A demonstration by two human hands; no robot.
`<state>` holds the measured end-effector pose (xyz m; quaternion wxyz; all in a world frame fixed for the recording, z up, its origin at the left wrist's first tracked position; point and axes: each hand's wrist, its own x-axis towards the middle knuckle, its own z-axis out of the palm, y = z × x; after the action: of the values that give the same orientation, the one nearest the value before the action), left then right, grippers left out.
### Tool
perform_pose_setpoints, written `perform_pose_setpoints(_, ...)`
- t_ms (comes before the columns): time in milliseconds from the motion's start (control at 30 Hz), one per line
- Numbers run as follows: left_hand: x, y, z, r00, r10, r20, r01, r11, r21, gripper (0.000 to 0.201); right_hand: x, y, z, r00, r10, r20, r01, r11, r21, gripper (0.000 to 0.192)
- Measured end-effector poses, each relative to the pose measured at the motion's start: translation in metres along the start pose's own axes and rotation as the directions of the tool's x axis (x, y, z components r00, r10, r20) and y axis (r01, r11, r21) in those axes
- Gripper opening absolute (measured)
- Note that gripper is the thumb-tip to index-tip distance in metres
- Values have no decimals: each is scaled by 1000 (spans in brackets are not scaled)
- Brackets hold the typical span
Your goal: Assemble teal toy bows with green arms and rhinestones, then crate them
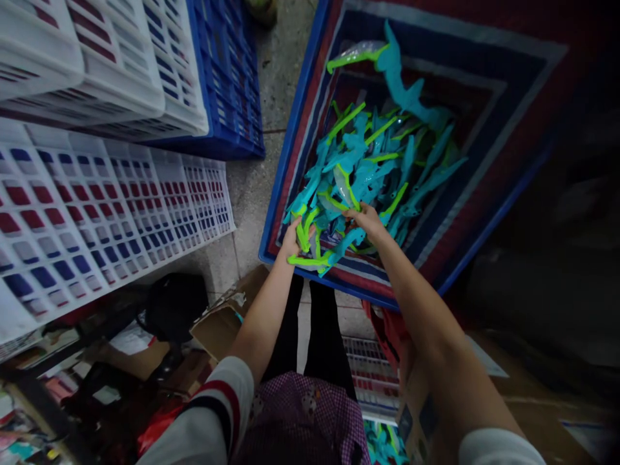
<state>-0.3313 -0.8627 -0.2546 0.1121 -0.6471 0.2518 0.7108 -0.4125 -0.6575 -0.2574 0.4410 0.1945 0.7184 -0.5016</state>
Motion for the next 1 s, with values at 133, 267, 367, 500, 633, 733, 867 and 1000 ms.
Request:
perform_pose_setpoints(133,-4,9,12,1000,16,-25,-17,999,-33,23,-2,-12,-6,998,39,42,-48,972,231,28)
perform_pose_setpoints(267,-13,13,26,995,-91,-33,91,996,14,25,-20,-26,-3,997,42,58,-58,952,302,20)
perform_pose_setpoints(367,-34,14,29,989,-146,-18,146,989,24,25,-43,-35,-5,997,4,72,-31,925,379,25)
perform_pose_setpoints(500,-85,10,24,990,-139,10,138,990,23,24,-89,-42,-19,995,-40,93,-9,880,474,31)
perform_pose_setpoints(633,-149,11,20,992,-127,14,126,991,35,26,-143,-49,-32,991,-51,124,-19,863,504,30)
perform_pose_setpoints(733,-194,12,17,996,-83,19,81,994,78,24,-185,-58,-37,980,-93,176,-6,870,493,35)
perform_pose_setpoints(867,-245,8,6,1000,29,4,-29,985,171,30,-237,-63,-41,972,-114,207,1,878,479,45)
perform_pose_setpoints(1000,-277,2,-14,984,179,12,-175,938,298,46,-281,-54,-40,961,-135,243,9,889,458,48)
